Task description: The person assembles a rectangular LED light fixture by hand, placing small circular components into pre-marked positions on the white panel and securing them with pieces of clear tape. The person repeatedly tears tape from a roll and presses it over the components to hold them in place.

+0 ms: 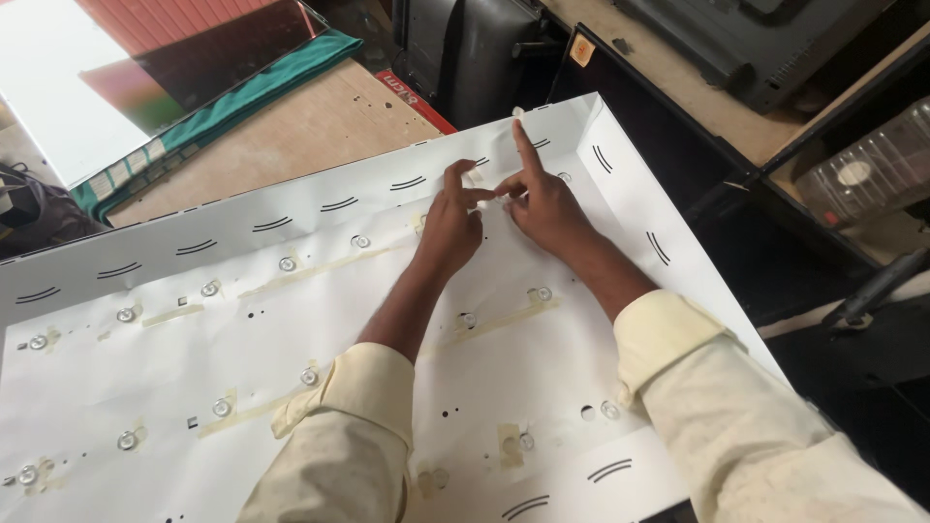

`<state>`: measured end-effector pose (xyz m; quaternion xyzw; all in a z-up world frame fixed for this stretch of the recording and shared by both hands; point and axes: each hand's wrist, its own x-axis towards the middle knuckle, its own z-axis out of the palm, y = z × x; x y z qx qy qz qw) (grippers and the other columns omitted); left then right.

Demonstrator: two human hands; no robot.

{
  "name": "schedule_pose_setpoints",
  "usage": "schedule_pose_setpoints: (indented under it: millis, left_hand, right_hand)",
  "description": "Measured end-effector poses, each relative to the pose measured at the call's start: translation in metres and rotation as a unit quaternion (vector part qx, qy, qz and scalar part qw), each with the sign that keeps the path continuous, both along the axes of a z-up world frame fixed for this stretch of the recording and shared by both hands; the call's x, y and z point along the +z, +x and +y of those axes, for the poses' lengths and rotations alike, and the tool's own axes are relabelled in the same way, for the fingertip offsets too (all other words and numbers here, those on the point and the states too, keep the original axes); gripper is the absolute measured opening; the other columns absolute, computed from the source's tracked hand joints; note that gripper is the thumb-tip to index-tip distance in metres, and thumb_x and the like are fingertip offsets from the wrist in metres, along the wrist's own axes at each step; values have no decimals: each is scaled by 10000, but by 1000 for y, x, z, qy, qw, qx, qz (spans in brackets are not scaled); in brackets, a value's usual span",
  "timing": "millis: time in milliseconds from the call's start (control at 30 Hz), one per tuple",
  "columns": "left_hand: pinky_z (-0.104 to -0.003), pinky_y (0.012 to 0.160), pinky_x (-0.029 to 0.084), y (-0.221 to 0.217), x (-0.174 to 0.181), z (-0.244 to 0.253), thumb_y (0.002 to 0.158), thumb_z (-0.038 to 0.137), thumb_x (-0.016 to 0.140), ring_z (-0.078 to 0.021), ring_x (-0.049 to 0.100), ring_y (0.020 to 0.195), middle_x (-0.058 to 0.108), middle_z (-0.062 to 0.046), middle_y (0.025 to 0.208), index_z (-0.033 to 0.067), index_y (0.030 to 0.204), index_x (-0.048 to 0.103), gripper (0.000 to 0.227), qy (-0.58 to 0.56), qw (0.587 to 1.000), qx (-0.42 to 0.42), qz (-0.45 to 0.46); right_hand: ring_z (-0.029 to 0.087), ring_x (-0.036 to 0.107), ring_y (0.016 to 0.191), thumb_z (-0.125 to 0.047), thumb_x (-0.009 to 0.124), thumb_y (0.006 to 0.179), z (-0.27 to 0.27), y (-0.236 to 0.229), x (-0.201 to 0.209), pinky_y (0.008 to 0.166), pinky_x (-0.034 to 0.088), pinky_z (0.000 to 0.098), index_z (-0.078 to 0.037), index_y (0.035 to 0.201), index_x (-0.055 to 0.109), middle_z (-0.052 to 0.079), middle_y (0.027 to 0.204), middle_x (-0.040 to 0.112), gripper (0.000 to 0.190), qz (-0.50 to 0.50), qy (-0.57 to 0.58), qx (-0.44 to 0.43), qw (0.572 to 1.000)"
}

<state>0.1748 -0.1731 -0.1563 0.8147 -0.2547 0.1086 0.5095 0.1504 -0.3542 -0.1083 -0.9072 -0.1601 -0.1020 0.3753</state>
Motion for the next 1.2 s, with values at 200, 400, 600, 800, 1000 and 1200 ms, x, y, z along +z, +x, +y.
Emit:
schedule_pose_setpoints:
  millis: [200, 400, 600, 800, 1000, 1200]
  left_hand:
    - [-391, 887, 570, 1, 19, -8, 821, -30, 725, -325, 742, 1025, 784, -89, 1034, 70, 1479, 329, 774, 22, 994, 54, 96]
    - [-431, 965, 509, -5, 22, -16, 811, -36, 737, -334, 656, 1122, 780, -84, 1057, 59, 1506, 299, 827, 79, 994, 70, -11]
    - [-435, 977, 511, -7, 16, -16, 827, -34, 716, -350, 633, 1160, 761, -107, 1094, 26, 1520, 292, 814, 88, 992, 72, -47]
    - [-427, 954, 524, -12, 21, -17, 861, -43, 683, -322, 650, 1092, 751, -110, 1115, 22, 1534, 286, 784, 123, 988, 77, -44]
    - [-421, 947, 534, -15, 24, -16, 836, -39, 711, -311, 655, 1129, 721, -110, 1095, 67, 1526, 285, 818, 70, 993, 90, -10]
    - [-422, 970, 526, -16, 26, -16, 837, -45, 709, -321, 643, 1169, 748, -104, 1102, 56, 1526, 272, 822, 71, 994, 83, -14]
  right_hand:
    - [210, 756, 939, 4, 726, 911, -9, 12, -26, 822, 618, 338, -189, 1651, -48, 75, 1081, 763, 1088, -22, 50, -5, 999]
    - [203, 748, 915, -3, 746, 902, -12, 5, -23, 832, 614, 337, -200, 1653, -33, 75, 1039, 746, 1100, -85, 12, 27, 996]
    - [253, 734, 937, -23, 741, 888, -10, 5, -22, 933, 535, 469, -140, 1632, -54, 51, 1018, 756, 1095, -168, -95, 13, 981]
    - [220, 731, 951, 40, 668, 921, -12, 20, -24, 906, 575, 378, -148, 1668, -89, 44, 1039, 768, 1079, -45, -52, -16, 998]
    - [160, 660, 837, -69, 876, 805, -19, 49, -26, 779, 599, 306, -262, 1646, -111, 56, 1008, 660, 1310, 15, 59, -37, 997]
    - [141, 647, 813, -136, 923, 759, -23, 65, -10, 790, 604, 310, -282, 1608, -218, 36, 997, 624, 1430, 123, 9, -40, 992]
